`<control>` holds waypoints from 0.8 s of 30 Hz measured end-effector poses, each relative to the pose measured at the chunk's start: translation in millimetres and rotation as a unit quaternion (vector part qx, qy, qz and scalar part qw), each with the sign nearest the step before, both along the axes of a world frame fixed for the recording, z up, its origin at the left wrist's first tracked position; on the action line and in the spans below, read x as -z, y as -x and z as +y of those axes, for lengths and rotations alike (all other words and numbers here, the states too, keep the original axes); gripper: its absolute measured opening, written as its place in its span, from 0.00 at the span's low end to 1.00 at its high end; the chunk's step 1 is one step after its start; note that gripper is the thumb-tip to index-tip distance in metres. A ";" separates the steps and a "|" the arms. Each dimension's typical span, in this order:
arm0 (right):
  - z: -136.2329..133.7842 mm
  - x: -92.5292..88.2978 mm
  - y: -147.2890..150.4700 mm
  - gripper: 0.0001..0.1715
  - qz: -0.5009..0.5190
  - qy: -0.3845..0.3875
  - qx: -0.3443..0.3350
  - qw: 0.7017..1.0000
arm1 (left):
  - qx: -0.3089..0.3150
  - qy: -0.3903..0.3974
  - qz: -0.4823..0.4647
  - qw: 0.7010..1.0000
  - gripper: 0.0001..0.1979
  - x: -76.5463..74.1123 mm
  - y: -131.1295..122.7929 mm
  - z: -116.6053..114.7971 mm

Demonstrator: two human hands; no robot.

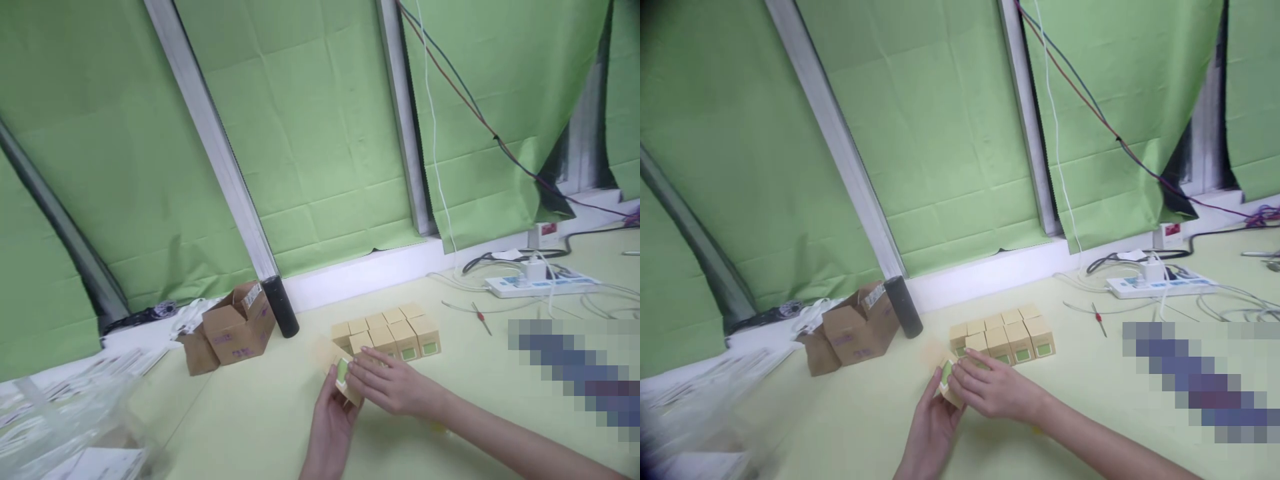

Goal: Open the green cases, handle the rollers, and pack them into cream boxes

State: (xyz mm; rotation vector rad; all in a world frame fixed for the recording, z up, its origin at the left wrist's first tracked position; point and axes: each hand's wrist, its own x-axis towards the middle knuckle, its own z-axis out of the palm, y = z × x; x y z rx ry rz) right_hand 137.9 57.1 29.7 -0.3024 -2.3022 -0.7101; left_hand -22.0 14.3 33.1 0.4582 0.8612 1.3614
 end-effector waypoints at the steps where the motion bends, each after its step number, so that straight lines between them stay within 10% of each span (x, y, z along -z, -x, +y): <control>1: 5.8 3.3 7.1 0.19 -0.003 0.003 -0.002 1.000 | -0.018 0.004 0.017 1.000 0.14 1.4 4.3 2.7; 9: 29.0 14.9 43.4 0.11 -0.015 0.119 0.074 0.990 | -0.178 -0.002 0.184 0.967 0.15 14.5 45.4 23.6; 19: 62.2 0.6 21.7 0.15 -0.021 0.291 0.208 0.934 | -0.345 -0.008 0.486 0.803 0.51 2.1 94.6 24.4; 22: 43.9 -4.7 16.9 0.20 -0.004 0.301 0.186 0.935 | -0.235 -0.136 0.550 0.790 0.41 0.4 65.3 16.7; 24: 26.8 -6.1 12.7 0.28 0.017 0.302 0.169 0.938 | -0.037 -0.237 0.589 0.772 0.44 5.2 42.0 10.3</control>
